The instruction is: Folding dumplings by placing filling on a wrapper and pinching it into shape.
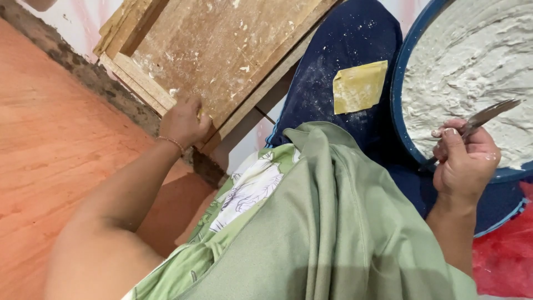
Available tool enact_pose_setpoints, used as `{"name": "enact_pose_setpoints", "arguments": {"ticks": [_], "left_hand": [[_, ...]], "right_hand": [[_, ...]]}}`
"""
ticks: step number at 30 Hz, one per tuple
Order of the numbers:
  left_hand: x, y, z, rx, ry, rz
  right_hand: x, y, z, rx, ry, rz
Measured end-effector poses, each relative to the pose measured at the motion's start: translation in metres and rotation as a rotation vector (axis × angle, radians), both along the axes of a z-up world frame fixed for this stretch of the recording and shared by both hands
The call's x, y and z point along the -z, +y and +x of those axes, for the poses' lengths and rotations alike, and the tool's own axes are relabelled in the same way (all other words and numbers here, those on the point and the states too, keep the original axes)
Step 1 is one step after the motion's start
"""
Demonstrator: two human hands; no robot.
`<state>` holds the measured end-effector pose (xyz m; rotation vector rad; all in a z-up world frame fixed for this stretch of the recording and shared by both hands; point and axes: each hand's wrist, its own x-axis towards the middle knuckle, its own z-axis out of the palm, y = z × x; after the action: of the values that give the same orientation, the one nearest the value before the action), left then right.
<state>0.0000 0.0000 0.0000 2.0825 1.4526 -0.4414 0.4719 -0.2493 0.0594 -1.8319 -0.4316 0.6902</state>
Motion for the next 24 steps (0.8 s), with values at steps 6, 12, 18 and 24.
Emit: {"name": "enact_pose_setpoints", "arguments": {"ticks": [6, 12, 18, 24], "left_hand": [[0.039, 0.013, -0.039, -0.9, 0.017, 0.336], [0.048, -0.001, -0.026, -1.304, -0.205, 0.015], [0.057, 0.0, -0.006, -1.406, -0.328, 0.08], [0.047, 0.026, 0.059, -1.308, -0.483, 0.039]], "right_hand": [[0.005, 0.001, 0.002, 0.003, 0.018, 0.01], [0.003, 0.001, 0.001, 0.025, 0.024, 0.009], [0.006, 0.003, 0.001, 0.025, 0.029, 0.03], [0.002, 0.008, -0.002, 0.004, 0.042, 0.046]]}}
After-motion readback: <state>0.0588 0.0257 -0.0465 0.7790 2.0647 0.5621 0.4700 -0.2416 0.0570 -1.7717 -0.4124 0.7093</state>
